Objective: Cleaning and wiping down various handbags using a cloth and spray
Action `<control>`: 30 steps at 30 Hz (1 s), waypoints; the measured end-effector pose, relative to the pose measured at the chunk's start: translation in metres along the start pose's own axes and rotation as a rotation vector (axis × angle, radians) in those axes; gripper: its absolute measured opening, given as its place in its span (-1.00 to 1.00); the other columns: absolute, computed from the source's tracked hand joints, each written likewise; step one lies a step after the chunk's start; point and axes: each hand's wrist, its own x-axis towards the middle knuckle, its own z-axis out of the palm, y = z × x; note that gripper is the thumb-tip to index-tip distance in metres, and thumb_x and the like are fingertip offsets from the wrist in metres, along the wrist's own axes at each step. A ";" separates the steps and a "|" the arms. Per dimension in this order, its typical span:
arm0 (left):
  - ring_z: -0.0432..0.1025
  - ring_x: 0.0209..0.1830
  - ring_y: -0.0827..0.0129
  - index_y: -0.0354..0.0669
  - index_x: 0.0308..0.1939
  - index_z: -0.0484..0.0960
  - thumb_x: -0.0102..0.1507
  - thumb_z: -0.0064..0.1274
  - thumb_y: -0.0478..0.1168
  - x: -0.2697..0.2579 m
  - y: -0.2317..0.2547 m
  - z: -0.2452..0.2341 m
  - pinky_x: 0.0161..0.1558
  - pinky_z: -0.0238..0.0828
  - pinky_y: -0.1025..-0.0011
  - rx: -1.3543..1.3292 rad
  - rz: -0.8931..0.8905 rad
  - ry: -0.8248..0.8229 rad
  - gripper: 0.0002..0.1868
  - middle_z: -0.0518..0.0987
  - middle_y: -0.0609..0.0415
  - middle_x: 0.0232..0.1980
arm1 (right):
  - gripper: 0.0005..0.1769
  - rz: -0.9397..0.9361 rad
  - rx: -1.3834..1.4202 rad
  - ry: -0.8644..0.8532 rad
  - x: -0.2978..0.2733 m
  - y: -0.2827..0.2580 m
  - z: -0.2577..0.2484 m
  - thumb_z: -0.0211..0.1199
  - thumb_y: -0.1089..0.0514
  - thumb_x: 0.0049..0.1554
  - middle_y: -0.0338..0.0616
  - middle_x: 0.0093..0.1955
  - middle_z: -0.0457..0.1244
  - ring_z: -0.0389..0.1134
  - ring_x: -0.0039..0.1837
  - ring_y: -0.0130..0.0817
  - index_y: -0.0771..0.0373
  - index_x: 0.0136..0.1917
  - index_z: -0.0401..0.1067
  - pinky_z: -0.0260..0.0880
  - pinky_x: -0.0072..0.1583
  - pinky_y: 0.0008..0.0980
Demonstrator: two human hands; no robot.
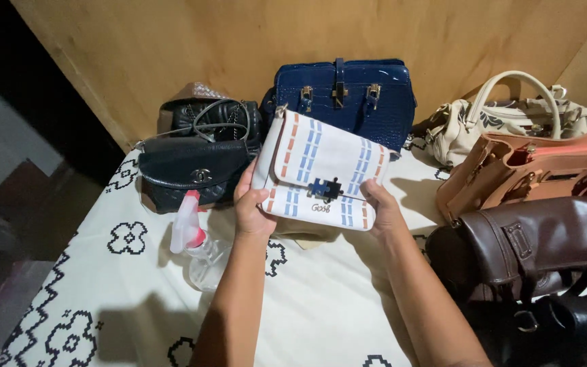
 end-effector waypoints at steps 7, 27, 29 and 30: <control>0.39 0.36 0.14 -0.31 0.49 0.28 0.22 -0.08 -0.20 0.003 -0.061 -0.083 0.37 0.31 0.23 0.024 -0.073 0.267 -0.28 0.51 -0.11 0.34 | -0.36 -0.020 0.090 -0.152 -0.011 -0.028 0.023 0.37 0.25 0.02 0.18 0.13 0.39 0.47 0.11 -0.07 0.47 0.35 0.31 0.47 0.21 -0.05; 0.61 -0.14 0.00 -0.15 -0.23 0.78 -0.03 0.03 -0.22 -0.007 -0.003 0.018 -0.02 0.52 0.17 1.847 -0.926 -0.581 -0.66 0.69 -0.15 -0.15 | -0.57 -0.710 -0.367 -0.131 0.051 -0.069 0.090 0.10 0.55 0.05 -0.14 0.11 0.38 0.41 0.11 -0.43 0.43 0.19 0.47 0.46 0.21 -0.43; 0.59 -0.13 -0.02 -0.15 -0.22 0.77 -0.01 0.02 -0.19 -0.011 -0.006 0.018 -0.01 0.50 0.17 1.813 -0.947 -0.597 -0.65 0.69 -0.16 -0.14 | -0.55 -0.703 -0.332 -0.123 0.057 -0.074 0.093 0.10 0.55 0.00 -0.15 0.10 0.38 0.43 0.09 -0.42 0.41 0.17 0.46 0.48 0.19 -0.42; 0.57 -0.12 -0.03 -0.15 -0.20 0.76 0.01 0.00 -0.15 -0.015 -0.008 0.017 -0.01 0.48 0.17 1.776 -0.965 -0.610 -0.64 0.69 -0.18 -0.14 | -0.53 -0.696 -0.299 -0.118 0.060 -0.076 0.094 0.11 0.55 -0.05 -0.17 0.08 0.38 0.45 0.08 -0.41 0.40 0.15 0.45 0.51 0.18 -0.41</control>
